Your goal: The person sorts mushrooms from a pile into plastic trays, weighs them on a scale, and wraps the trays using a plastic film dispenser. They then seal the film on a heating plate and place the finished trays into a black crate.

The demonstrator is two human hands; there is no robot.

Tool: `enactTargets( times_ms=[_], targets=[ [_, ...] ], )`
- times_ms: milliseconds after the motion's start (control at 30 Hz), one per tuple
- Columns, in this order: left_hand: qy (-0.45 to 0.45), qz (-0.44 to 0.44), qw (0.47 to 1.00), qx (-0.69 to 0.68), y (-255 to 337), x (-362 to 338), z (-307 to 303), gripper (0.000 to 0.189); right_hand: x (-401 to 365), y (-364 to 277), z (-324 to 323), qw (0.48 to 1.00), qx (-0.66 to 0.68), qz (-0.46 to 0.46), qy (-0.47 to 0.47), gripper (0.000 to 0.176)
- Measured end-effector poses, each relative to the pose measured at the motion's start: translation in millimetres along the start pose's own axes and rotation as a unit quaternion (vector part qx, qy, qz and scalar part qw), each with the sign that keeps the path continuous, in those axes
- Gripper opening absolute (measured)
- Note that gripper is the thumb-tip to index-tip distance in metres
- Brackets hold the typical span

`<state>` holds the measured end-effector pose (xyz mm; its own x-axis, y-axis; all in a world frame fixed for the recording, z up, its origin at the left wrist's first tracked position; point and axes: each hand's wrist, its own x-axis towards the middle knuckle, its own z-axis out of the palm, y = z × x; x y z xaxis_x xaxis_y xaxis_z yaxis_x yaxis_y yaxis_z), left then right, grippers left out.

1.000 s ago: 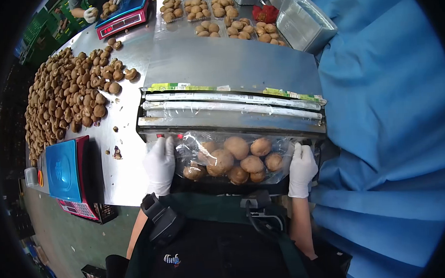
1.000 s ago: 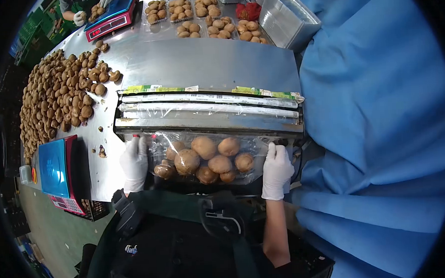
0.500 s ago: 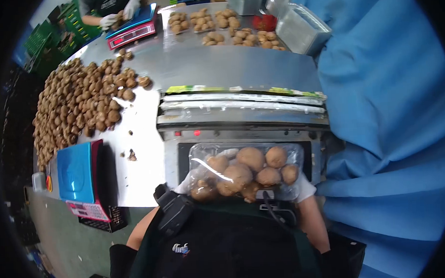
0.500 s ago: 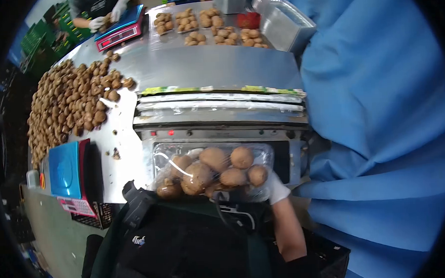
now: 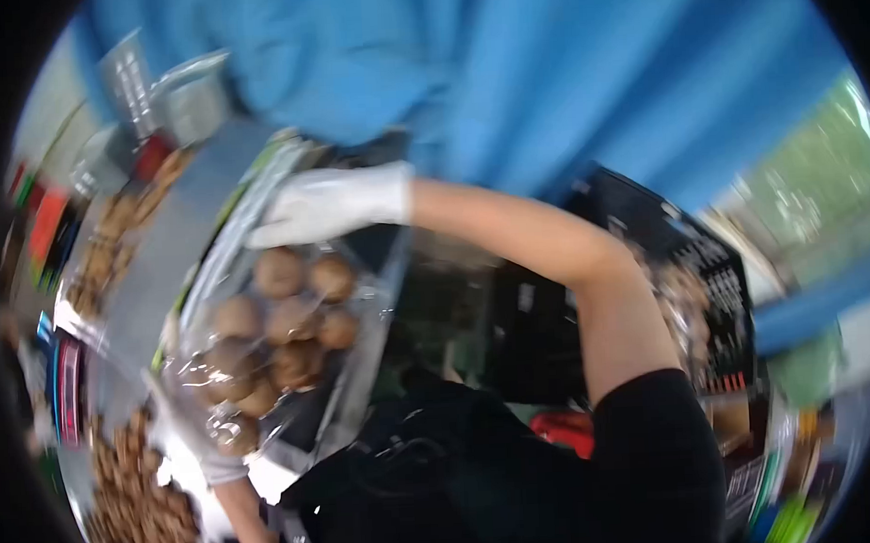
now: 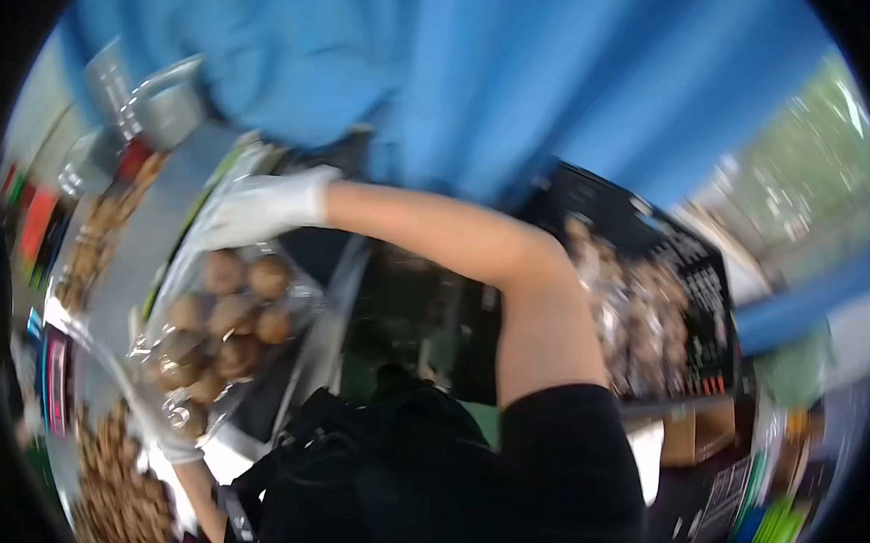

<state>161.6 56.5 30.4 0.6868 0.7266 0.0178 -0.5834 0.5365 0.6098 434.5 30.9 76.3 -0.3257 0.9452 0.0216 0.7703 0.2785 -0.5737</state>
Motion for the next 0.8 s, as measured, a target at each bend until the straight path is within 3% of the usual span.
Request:
enactTargets(
  times_ms=[33, 67, 100, 133, 167, 200, 233, 267, 300, 333, 367, 400, 433, 467, 500, 533, 600, 633, 667, 700, 800],
  targets=[
    [0.125, 0.022, 0.992, -0.002, -9, 2, 23, 0.061, -16, -20, -17, 0.998, -0.064, -0.020, 0.022, 0.049],
    [0.100, -0.009, 0.995, -0.007, -16, 3, 36, 0.061, -22, -19, -15, 0.997, -0.047, -0.022, 0.063, 0.050],
    [0.014, -0.054, 0.998, 0.005, -26, 13, 51, 0.061, -46, -33, -25, 0.996, 0.010, -0.047, 0.080, 0.047],
    [-0.068, -0.088, 0.994, 0.017, -36, 20, 65, 0.062, -81, -51, -35, 0.995, -0.016, 0.090, 0.051, 0.044],
    [-0.065, -0.160, 0.982, 0.082, -52, 40, 71, 0.075, -129, -76, -46, 0.974, -0.044, 0.222, 0.031, 0.042],
    [-0.199, -0.193, 0.961, 0.000, -70, 47, 94, 0.081, -170, -46, -38, 0.981, -0.091, 0.112, 0.130, 0.040],
    [-0.280, -0.162, 0.946, 0.032, -83, 56, 110, 0.086, -209, -15, -33, 0.965, -0.137, -0.003, 0.222, 0.038],
    [-0.311, -0.147, 0.937, 0.066, -94, 60, 113, 0.089, -254, -40, -37, 0.950, -0.062, 0.159, 0.260, 0.037],
    [-0.307, -0.143, 0.937, 0.087, -108, 66, 111, 0.084, -294, -52, -40, 0.874, 0.033, 0.358, 0.328, 0.037],
    [-0.299, -0.155, 0.931, 0.141, -119, 68, 109, 0.078, -337, -49, -34, 0.782, 0.182, 0.388, 0.452, 0.040],
    [-0.288, -0.167, 0.923, 0.194, -127, 67, 105, 0.072, -376, -53, -27, 0.736, 0.146, 0.401, 0.526, 0.042],
    [-0.281, -0.191, 0.920, 0.195, -137, 69, 97, 0.065, -401, -61, -17, 0.625, 0.166, 0.475, 0.597, 0.043],
    [-0.272, -0.214, 0.918, 0.195, -147, 71, 89, 0.058, -492, -4, 11, 0.629, 0.069, 0.544, 0.551, 0.043],
    [-0.249, -0.235, 0.921, 0.186, -154, 70, 85, 0.051, -495, -18, 24, 0.554, 0.164, 0.491, 0.652, 0.045],
    [-0.233, -0.248, 0.921, 0.192, -161, 70, 83, 0.049, -540, 14, 47, 0.511, 0.190, 0.485, 0.684, 0.045],
    [-0.230, -0.255, 0.917, 0.205, -165, 68, 82, 0.047, -564, 28, 60, 0.489, 0.165, 0.541, 0.664, 0.045],
    [-0.210, -0.254, 0.917, 0.223, -167, 64, 82, 0.045, -626, 86, 105, 0.510, 0.128, 0.556, 0.644, 0.044],
    [-0.213, -0.259, 0.908, 0.250, -167, 62, 84, 0.042, -622, 88, 104, 0.481, 0.092, 0.704, 0.515, 0.058],
    [-0.207, -0.257, 0.902, 0.279, -164, 60, 83, 0.040, -612, 95, 125, 0.497, 0.019, 0.653, 0.571, 0.056],
    [-0.198, -0.252, 0.905, 0.280, -161, 58, 76, 0.036, -599, 93, 139, 0.640, -0.303, 0.535, 0.460, 0.043],
    [-0.213, -0.213, 0.899, 0.317, -122, 49, 57, 0.035, -594, 101, 136, 0.684, -0.204, 0.624, 0.318, 0.035]
  ],
)
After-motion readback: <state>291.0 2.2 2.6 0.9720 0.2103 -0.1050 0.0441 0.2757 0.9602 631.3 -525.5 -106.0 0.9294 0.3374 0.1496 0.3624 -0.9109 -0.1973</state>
